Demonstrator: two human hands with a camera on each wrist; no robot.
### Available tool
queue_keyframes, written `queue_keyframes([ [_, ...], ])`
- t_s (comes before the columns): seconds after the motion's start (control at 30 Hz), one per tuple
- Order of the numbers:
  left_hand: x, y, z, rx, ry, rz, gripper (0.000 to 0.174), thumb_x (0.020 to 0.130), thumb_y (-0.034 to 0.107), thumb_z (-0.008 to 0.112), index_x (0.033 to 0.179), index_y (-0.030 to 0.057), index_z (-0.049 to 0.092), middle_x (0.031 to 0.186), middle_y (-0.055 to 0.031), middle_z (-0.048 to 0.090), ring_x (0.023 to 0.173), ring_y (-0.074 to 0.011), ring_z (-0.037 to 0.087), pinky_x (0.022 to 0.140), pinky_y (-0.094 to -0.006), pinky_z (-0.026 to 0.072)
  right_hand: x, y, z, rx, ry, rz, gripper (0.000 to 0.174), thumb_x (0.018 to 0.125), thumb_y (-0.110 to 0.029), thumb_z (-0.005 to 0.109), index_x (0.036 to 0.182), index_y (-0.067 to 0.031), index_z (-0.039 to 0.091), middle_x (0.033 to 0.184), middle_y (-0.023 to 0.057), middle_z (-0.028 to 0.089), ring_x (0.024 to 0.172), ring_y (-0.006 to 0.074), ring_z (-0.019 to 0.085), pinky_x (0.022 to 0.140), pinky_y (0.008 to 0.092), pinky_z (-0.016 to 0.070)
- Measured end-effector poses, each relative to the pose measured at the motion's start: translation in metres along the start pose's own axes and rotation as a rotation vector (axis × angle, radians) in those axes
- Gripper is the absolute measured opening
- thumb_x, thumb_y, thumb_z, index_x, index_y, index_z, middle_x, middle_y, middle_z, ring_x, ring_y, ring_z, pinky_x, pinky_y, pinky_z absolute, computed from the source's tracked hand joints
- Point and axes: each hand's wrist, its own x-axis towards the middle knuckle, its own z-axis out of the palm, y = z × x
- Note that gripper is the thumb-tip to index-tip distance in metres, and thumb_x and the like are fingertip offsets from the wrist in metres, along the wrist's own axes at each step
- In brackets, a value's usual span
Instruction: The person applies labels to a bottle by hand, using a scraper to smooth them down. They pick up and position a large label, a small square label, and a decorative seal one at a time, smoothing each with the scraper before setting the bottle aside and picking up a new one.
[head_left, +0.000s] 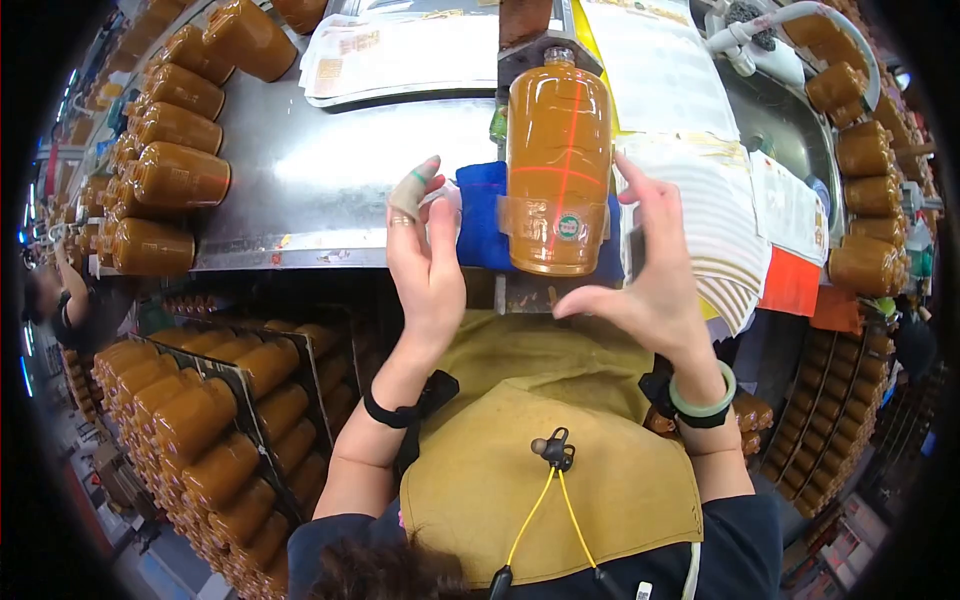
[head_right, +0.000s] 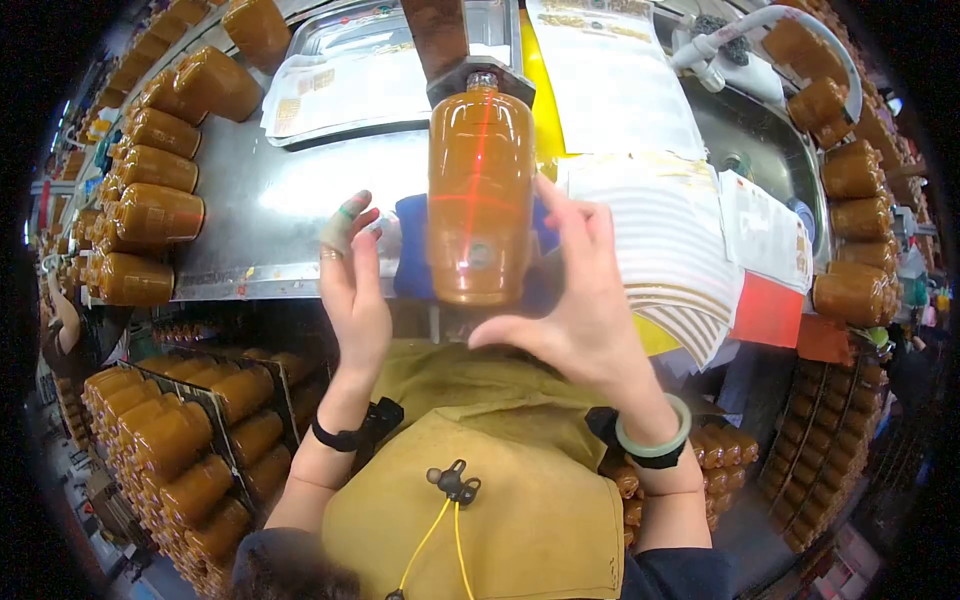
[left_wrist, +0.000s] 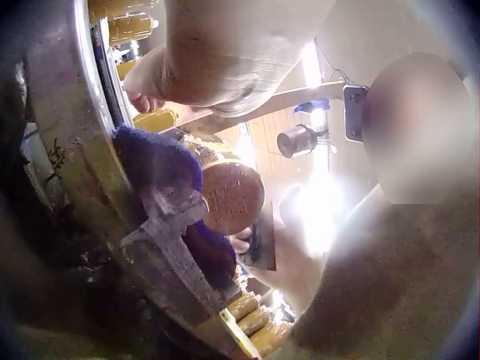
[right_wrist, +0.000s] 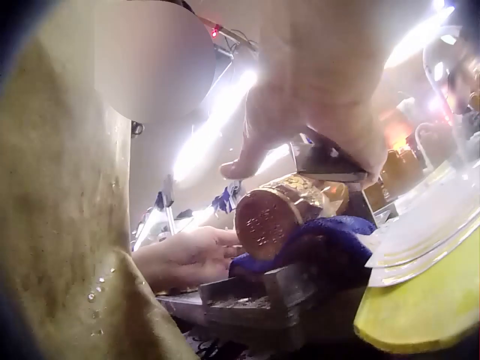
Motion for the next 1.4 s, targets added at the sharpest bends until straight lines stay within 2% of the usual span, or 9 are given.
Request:
queue_keyframes([
  [0.1, -0.014, -0.002, 0.005, 0.042, -0.012, 0.353, 0.060, 0.106, 0.030, 0.050, 0.148, -0.0115, 0.040, 0.159, -0.0229, 0.037, 0.140, -0.0313, 0.045, 0.117, -0.0433, 0.0338, -0.001, 0.011, 0.029, -0.096, 0.120, -0.010, 0.120, 0.053, -0.029, 0.101, 0.153, 0.0003, 0.041, 0.120, 0.0137, 0.049, 0.114, 0.0283, 0.050, 0.100, 0.0367, 0.0432],
  [0.2, -0.023, -0.005, 0.005, 0.351, -0.266, 0.441, 0.070, 0.101, 0.051, 0.054, 0.145, -0.0036, 0.052, 0.166, -0.0303, 0.018, 0.152, -0.0487, 0.021, 0.122, -0.0541, 0.0209, 0.000, 0.012, 0.036, -0.188, 0.195, -0.032, 0.118, 0.055, -0.028, 0.101, 0.153, 0.0003, 0.042, 0.120, 0.0129, 0.050, 0.113, 0.0272, 0.051, 0.098, 0.0374, 0.0446],
  [0.3, -0.028, -0.006, 0.007, 0.405, -0.302, 0.401, 0.072, 0.093, 0.050, 0.069, 0.144, 0.0012, 0.055, 0.166, -0.0319, 0.016, 0.151, -0.0515, 0.018, 0.121, -0.0574, 0.0217, 0.000, 0.021, 0.033, -0.060, 0.178, -0.044, 0.115, 0.056, -0.029, 0.101, 0.152, 0.0007, 0.045, 0.117, 0.0117, 0.050, 0.110, 0.0256, 0.051, 0.097, 0.0364, 0.0449],
  [0.43, -0.027, 0.014, 0.007, 0.584, -0.296, 0.426, 0.083, 0.070, 0.026, 0.092, 0.141, -0.0002, 0.056, 0.165, -0.0309, 0.022, 0.149, -0.0499, 0.025, 0.119, -0.0582, 0.0266, 0.004, 0.017, 0.018, -0.003, 0.164, -0.081, 0.111, 0.055, -0.029, 0.101, 0.150, 0.0002, 0.049, 0.112, 0.0073, 0.051, 0.103, 0.0201, 0.051, 0.090, 0.0314, 0.0441],
  [0.7, -0.014, 0.016, 0.022, 0.385, -0.121, 0.488, 0.079, 0.071, 0.012, 0.089, 0.140, -0.0052, 0.054, 0.137, -0.0193, 0.061, 0.124, -0.0401, 0.058, 0.111, -0.0512, 0.0425, 0.009, 0.013, 0.008, 0.207, 0.093, 0.104, 0.086, 0.072, -0.032, 0.092, 0.144, -0.0032, 0.056, 0.105, 0.0080, 0.054, 0.099, 0.0192, 0.054, 0.089, 0.0321, 0.0468],
  [0.9, -0.016, 0.008, 0.013, 0.321, -0.193, 0.376, 0.082, 0.074, 0.012, 0.089, 0.143, -0.0069, 0.050, 0.140, -0.0216, 0.060, 0.133, -0.0358, 0.056, 0.114, -0.0453, 0.0416, 0.016, 0.055, 0.012, 0.557, 0.087, 0.429, 0.057, 0.095, -0.019, 0.073, 0.146, -0.0025, 0.054, 0.090, -0.0013, 0.061, 0.078, 0.0076, 0.053, 0.076, 0.0227, 0.0468],
  [1.17, -0.008, 0.013, 0.007, 0.180, -0.287, 0.295, 0.092, 0.076, 0.015, 0.089, 0.151, -0.0072, 0.041, 0.149, -0.0211, 0.053, 0.137, -0.0316, 0.053, 0.116, -0.0418, 0.0400, 0.011, 0.025, 0.021, 0.623, 0.044, 0.422, 0.074, 0.085, -0.026, 0.083, 0.145, 0.0048, 0.050, 0.098, 0.0006, 0.054, 0.094, 0.0092, 0.054, 0.085, 0.0250, 0.0473],
  [1.37, 0.008, 0.049, 0.030, -0.068, -0.172, 0.072, 0.072, 0.099, 0.018, 0.066, 0.157, -0.0053, 0.031, 0.153, -0.0177, 0.048, 0.139, -0.0250, 0.048, 0.117, -0.0380, 0.0353, 0.010, 0.022, 0.026, 0.625, 0.064, 0.364, 0.077, 0.084, -0.022, 0.084, 0.147, 0.0045, 0.048, 0.101, 0.0012, 0.054, 0.094, 0.0097, 0.053, 0.086, 0.0249, 0.0473],
  [1.4, 0.013, 0.039, 0.021, -0.131, -0.352, 0.012, 0.070, 0.101, 0.014, 0.062, 0.159, -0.0033, 0.026, 0.155, -0.0165, 0.044, 0.142, -0.0247, 0.044, 0.119, -0.0390, 0.0326, 0.010, 0.023, 0.026, 0.609, 0.065, 0.370, 0.076, 0.084, -0.021, 0.084, 0.147, 0.0050, 0.048, 0.100, 0.0010, 0.054, 0.093, 0.0096, 0.053, 0.085, 0.0248, 0.0475],
])
